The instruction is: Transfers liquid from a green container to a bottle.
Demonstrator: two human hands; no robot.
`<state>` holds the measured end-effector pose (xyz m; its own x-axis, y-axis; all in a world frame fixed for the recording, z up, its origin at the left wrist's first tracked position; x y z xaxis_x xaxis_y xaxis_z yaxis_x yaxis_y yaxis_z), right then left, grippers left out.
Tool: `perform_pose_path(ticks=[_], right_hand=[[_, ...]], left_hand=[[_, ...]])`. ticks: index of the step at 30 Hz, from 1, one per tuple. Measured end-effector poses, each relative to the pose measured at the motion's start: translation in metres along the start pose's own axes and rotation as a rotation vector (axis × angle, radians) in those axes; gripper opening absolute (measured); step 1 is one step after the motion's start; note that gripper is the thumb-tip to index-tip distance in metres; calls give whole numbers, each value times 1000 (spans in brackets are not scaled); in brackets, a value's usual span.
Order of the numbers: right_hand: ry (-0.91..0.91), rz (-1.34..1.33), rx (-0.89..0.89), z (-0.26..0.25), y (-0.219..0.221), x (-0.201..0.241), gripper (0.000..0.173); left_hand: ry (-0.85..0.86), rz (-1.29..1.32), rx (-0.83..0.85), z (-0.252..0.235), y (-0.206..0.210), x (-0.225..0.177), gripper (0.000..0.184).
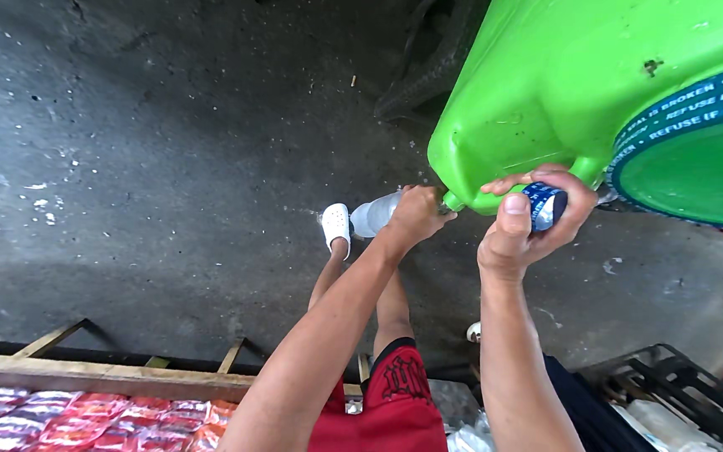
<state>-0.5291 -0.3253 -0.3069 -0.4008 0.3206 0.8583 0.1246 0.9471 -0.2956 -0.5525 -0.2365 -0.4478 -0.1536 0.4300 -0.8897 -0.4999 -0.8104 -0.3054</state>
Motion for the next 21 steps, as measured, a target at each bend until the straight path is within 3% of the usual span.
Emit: perform_pose_path(ticks=[21], right_hand=[[11,9,-3,-2,-2,1,28]], left_hand=[[64,-27,-21,-1,2,-1,23]])
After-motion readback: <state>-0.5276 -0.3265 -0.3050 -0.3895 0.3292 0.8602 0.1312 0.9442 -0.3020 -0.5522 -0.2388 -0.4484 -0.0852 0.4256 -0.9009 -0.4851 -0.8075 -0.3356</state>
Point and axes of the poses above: each hand's wrist, its own z-axis away from the middle knuckle, its own y-axis out of the palm, x = y × z, the point moved 8 cm from there along -z, towards the middle knuckle, and after that the axes turned 4 degrees about x, right-handed, at the moved point
